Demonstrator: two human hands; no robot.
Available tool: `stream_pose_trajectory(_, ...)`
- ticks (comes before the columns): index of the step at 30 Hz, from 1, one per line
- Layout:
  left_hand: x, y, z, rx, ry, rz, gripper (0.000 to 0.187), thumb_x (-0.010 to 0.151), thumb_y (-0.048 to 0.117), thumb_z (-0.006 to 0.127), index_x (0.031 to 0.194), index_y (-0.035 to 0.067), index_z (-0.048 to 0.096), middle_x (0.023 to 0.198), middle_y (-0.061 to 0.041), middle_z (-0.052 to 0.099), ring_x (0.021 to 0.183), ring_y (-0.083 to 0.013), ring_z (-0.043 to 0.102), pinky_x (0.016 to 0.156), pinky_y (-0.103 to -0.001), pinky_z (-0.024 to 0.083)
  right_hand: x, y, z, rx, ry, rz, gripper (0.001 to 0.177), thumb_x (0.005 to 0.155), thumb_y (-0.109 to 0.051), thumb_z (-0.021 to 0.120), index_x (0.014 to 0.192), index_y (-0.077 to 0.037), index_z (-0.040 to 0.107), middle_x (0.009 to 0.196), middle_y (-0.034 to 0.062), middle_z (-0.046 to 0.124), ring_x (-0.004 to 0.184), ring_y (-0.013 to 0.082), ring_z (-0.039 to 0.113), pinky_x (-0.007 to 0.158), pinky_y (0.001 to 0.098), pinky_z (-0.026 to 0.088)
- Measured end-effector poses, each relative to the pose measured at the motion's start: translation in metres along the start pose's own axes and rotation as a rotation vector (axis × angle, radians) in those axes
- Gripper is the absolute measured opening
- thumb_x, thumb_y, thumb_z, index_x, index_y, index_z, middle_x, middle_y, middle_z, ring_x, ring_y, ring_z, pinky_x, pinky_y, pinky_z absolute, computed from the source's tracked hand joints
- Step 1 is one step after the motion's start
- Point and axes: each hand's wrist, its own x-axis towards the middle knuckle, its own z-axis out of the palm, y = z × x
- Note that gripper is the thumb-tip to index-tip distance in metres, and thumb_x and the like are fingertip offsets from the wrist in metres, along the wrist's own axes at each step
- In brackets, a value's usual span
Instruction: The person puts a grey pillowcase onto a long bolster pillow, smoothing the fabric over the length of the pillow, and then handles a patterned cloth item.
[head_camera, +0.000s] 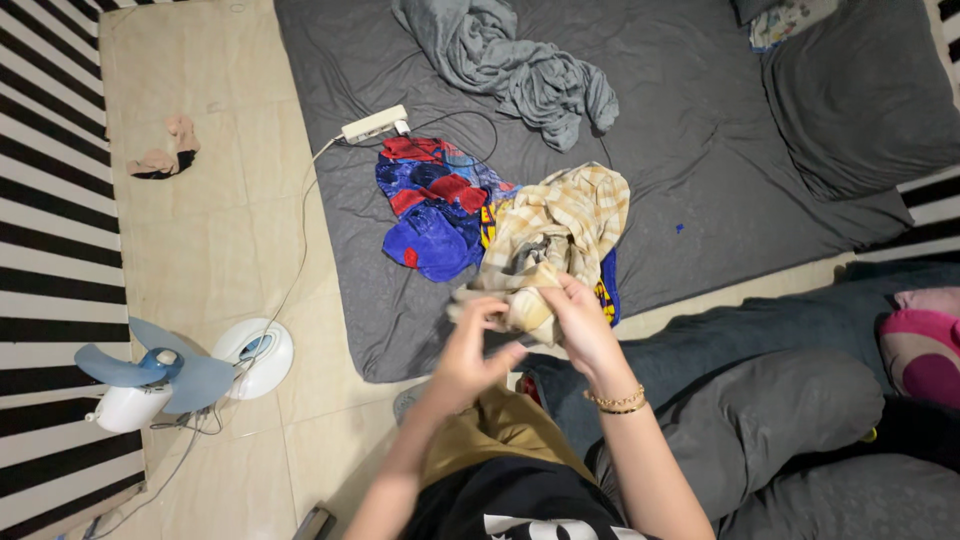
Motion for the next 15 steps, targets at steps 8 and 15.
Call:
stream_pose_trajectory(8,0.022,-0.031,0.044,-0.016,0.238,-0.289,0.019,0.106,0.020,0.059,0.113,0.003,0.063,0.083,-0.010,0.070,0.072,-0.0139,0.063,0.069,-0.028,0.053,0.000,-0.035,0.005,0.216,-0.286,-0.083,0.035,0.100,-0.013,0.060,0.132,-0.001,0.061,0.124,0.0059,0.069,0.114,0.0152,0.066,0.102,0.0332,0.050)
stream_pose_trajectory(15,0.040,-0.046,0.046,-0.470,0.492,-0.117,0.027,0.120,0.021,0.045,0.111,0.000,0.059,0.103,-0.003,0.062,0.094,-0.0068,0.053,0.085,-0.024,0.047,0.010,-0.047,-0.015,-0.655,-0.338,-0.559,0.048,0.097,-0.019,0.069,0.140,-0.003,0.055,0.138,0.0080,0.061,0.131,0.0181,0.054,0.111,0.0317,0.040)
